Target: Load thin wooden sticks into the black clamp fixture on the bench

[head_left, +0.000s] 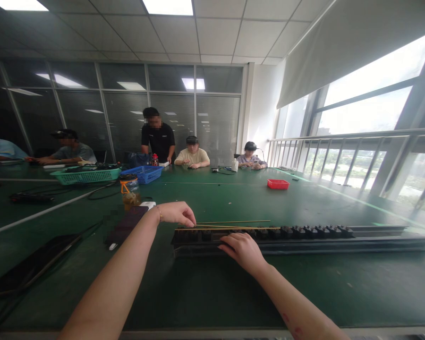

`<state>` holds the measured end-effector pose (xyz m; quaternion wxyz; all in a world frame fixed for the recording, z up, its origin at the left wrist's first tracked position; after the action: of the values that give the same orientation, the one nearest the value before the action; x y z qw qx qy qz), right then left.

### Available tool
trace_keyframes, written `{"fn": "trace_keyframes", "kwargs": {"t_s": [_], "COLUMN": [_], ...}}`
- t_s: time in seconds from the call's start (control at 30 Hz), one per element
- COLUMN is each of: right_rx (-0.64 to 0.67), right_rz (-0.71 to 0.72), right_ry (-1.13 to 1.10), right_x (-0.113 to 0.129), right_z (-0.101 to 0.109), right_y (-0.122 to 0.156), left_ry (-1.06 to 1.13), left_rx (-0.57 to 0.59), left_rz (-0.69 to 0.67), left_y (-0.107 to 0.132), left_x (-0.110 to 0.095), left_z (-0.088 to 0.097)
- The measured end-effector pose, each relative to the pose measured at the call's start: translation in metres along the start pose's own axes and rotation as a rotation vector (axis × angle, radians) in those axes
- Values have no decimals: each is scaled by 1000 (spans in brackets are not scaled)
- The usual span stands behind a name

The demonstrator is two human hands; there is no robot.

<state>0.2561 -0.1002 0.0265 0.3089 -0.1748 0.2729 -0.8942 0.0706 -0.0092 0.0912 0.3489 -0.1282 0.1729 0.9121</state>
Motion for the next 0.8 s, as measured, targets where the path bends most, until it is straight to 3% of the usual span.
{"fn": "trace_keyframes", "kwargs": {"t_s": [0.23, 0.43, 0.5, 0.8], "right_rx": [9, 14, 15, 6], "right_rz": [-1, -4, -4, -7], "right_ry": [-2, -18, -22, -34], "right_x": [1, 3, 4, 3], "right_z": [1, 2, 2, 0], "right_y": [0, -1, -1, -3], "left_ry": [-50, -86, -140, -165], "left_rx": [-151, -511, -579, -495], "left_rz": [-24, 62, 89, 137], "left_y": [1, -4, -10, -44], "left_x": [-5, 16, 27, 61], "left_z": [9, 26, 25, -23]}}
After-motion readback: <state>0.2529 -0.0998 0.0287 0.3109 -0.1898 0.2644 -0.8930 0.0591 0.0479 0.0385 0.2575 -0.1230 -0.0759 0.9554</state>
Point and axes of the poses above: each hand's wrist, its own y-axis away from the middle knuckle, its own z-axis out of the back of the hand, x = y × z, the point moved 5 cm from there along -y, towards the middle knuckle, and after that the axes turned 10 degrees about -y, right-handed, at the moved point
